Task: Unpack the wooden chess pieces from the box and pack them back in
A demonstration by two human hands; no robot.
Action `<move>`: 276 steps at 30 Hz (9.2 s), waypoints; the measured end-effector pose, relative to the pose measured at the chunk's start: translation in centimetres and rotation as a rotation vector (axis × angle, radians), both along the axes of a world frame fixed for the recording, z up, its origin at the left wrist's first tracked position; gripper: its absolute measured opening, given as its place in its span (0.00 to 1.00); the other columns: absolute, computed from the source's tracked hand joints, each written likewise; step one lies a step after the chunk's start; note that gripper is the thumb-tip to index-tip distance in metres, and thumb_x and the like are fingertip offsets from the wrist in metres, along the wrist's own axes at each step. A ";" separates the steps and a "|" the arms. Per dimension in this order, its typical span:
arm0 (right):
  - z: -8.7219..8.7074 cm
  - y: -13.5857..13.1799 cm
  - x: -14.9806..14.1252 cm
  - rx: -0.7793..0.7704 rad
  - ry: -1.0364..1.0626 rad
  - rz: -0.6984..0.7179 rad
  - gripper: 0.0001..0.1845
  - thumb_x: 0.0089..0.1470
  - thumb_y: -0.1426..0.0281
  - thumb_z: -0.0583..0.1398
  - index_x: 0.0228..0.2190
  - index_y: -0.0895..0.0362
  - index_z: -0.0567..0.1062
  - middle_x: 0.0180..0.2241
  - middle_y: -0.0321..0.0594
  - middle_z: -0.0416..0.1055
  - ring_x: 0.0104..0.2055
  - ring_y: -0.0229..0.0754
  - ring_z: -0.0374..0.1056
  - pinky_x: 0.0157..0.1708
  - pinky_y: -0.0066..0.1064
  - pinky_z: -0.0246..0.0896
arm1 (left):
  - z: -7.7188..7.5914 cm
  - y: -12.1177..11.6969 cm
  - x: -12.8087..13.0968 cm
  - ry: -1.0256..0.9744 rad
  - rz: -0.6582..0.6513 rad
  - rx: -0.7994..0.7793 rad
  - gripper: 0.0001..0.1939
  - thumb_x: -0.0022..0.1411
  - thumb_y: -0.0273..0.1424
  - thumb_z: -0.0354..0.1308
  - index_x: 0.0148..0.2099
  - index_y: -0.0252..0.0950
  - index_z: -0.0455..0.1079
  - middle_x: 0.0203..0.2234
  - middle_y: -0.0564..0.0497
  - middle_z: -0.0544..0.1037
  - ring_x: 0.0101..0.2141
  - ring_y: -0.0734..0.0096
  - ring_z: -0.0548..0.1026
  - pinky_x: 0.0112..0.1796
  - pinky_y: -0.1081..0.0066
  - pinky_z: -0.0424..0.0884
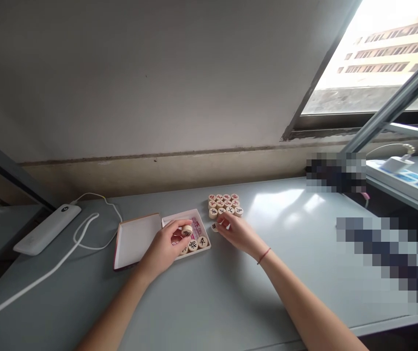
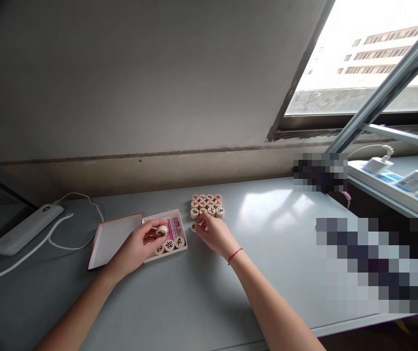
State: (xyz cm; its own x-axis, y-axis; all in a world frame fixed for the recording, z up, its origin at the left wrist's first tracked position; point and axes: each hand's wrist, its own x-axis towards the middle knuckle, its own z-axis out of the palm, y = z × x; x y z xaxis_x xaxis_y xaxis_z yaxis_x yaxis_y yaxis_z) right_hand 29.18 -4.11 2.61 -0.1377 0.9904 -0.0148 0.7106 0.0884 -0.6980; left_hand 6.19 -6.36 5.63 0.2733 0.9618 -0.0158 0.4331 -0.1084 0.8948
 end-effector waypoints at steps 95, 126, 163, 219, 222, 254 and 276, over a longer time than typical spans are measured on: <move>1.0 -2.3 -3.0 -0.008 -0.096 0.320 0.14 0.52 0.65 0.59 0.41 0.56 0.70 0.24 0.34 0.70 0.24 0.37 0.62 0.25 0.26 0.51 | 0.3 0.5 -3.2 0.622 -0.200 0.346 0.18 0.53 0.42 0.62 0.45 0.42 0.75 0.42 0.48 0.75 0.45 0.58 0.70 0.49 0.59 0.66; 2.8 -3.0 -3.2 0.057 0.204 0.375 0.09 0.57 0.67 0.54 0.35 0.57 0.72 0.18 0.28 0.56 0.20 0.31 0.49 0.21 0.24 0.44 | 1.6 -0.7 -0.6 0.259 -0.203 0.238 0.10 0.65 0.37 0.48 0.42 0.41 0.69 0.39 0.53 0.77 0.40 0.69 0.73 0.41 0.71 0.69; 3.5 -2.7 -1.9 -0.080 0.290 0.411 0.16 0.58 0.59 0.54 0.25 0.57 0.64 0.20 0.29 0.53 0.22 0.32 0.46 0.21 0.26 0.41 | -0.6 -1.2 0.9 0.173 -0.178 0.402 0.10 0.63 0.34 0.56 0.48 0.42 0.68 0.36 0.54 0.78 0.36 0.71 0.76 0.39 0.71 0.73; 2.5 -2.1 -1.2 -0.035 0.022 0.402 0.20 0.49 0.67 0.61 0.47 0.53 0.70 0.25 0.32 0.64 0.24 0.34 0.57 0.25 0.26 0.51 | -2.2 -0.7 0.6 0.640 -0.247 0.558 0.13 0.62 0.32 0.56 0.50 0.38 0.67 0.42 0.48 0.78 0.43 0.59 0.75 0.45 0.59 0.66; 1.7 -2.0 -1.8 -0.031 -0.018 0.396 0.20 0.49 0.69 0.60 0.46 0.56 0.71 0.23 0.33 0.67 0.24 0.36 0.59 0.27 0.27 0.52 | -2.0 -0.7 0.6 0.623 -0.268 0.530 0.13 0.61 0.30 0.57 0.49 0.38 0.68 0.41 0.49 0.78 0.42 0.60 0.75 0.44 0.60 0.66; 3.4 -1.1 1.9 -0.089 0.290 0.175 0.06 0.51 0.66 0.55 0.28 0.56 0.68 0.21 0.31 0.58 0.23 0.33 0.51 0.22 0.26 0.47 | -1.2 -1.2 0.9 0.194 -0.205 0.533 0.14 0.65 0.36 0.54 0.53 0.43 0.67 0.43 0.49 0.75 0.45 0.66 0.75 0.46 0.68 0.72; 2.9 -1.1 1.3 -0.187 0.227 0.373 0.20 0.56 0.55 0.55 0.22 0.56 0.63 0.20 0.29 0.50 0.22 0.32 0.45 0.21 0.26 0.40 | -1.8 -1.3 1.0 0.240 -0.234 0.581 0.10 0.63 0.33 0.57 0.47 0.41 0.67 0.43 0.49 0.73 0.43 0.67 0.74 0.44 0.68 0.72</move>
State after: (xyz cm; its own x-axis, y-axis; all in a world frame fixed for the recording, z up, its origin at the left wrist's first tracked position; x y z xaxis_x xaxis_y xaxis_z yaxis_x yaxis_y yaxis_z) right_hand 30.44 -5.24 5.55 -0.5043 0.8556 -0.1168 0.4817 0.1665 -0.8604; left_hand 7.15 -7.71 3.87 0.5289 0.7481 0.4008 0.5193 -0.6588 0.5443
